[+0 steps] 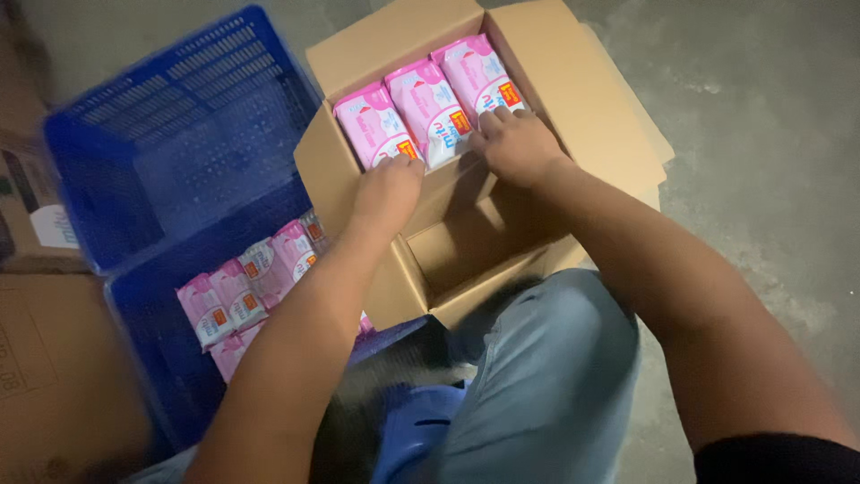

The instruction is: The person transfers packages of wet wipes from a blue crate into a cardboard box by hand.

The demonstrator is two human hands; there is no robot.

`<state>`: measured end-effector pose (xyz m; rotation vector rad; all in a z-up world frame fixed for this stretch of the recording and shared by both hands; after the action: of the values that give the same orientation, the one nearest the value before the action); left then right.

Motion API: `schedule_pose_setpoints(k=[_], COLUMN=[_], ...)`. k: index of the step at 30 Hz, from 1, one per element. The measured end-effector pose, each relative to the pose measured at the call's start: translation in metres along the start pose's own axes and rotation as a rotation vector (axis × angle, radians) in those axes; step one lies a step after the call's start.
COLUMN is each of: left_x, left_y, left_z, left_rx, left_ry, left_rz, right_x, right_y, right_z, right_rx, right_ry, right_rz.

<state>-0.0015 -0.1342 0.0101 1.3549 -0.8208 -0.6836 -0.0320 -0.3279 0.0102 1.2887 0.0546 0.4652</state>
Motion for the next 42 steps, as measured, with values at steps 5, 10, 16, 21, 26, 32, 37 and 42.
schedule_pose_setpoints(k=[5,10,16,21,26,32,37,42], left_x=[0.003,-0.001,-0.001,-0.005,-0.011,-0.066,-0.185,-0.329], left_y=[0.001,0.005,0.014,0.007,0.022,0.095,0.089,0.035], left_z=[-0.004,0.000,-0.001,-0.007,-0.009,-0.065,-0.160,-0.236], left_rx=[-0.029,-0.048,-0.063,-0.104,-0.197,-0.212,-0.281,-0.408], left_ry=[0.032,-0.017,0.006,-0.002,0.018,0.014,0.200,0.448], left_rz=[-0.076,-0.071,-0.148,-0.119,-0.127,0.191,0.305,0.375], right_x=[0.007,-0.008,-0.011,-0.012,-0.009,0.015,0.056,0.100], right_y=[0.021,0.022,0.016,0.008,-0.037,0.090,0.143,0.142], right_z=[-0.003,0.001,0.001,0.008,0.019,-0.003,-0.077,-0.210], right_rx=[0.000,-0.062,-0.062,-0.074,0.023,0.192,0.325,0.537], right_ry=[-0.038,0.014,0.017,0.074,0.024,-0.243,-0.091,0.143], right_rz=[-0.061,0.094,0.104,0.206,0.098,-0.291,-0.238,-0.291])
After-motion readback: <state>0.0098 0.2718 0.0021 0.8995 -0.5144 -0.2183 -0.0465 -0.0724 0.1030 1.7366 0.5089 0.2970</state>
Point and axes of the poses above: each hand's wrist, its own x-axis towards the middle knuckle, its own y-axis out of the back of the hand, z = x × y, the point moved 7 cm from there along x, towards the middle knuckle, and after that the axes turned 8 degrees about -y, right-handed, at the moved point
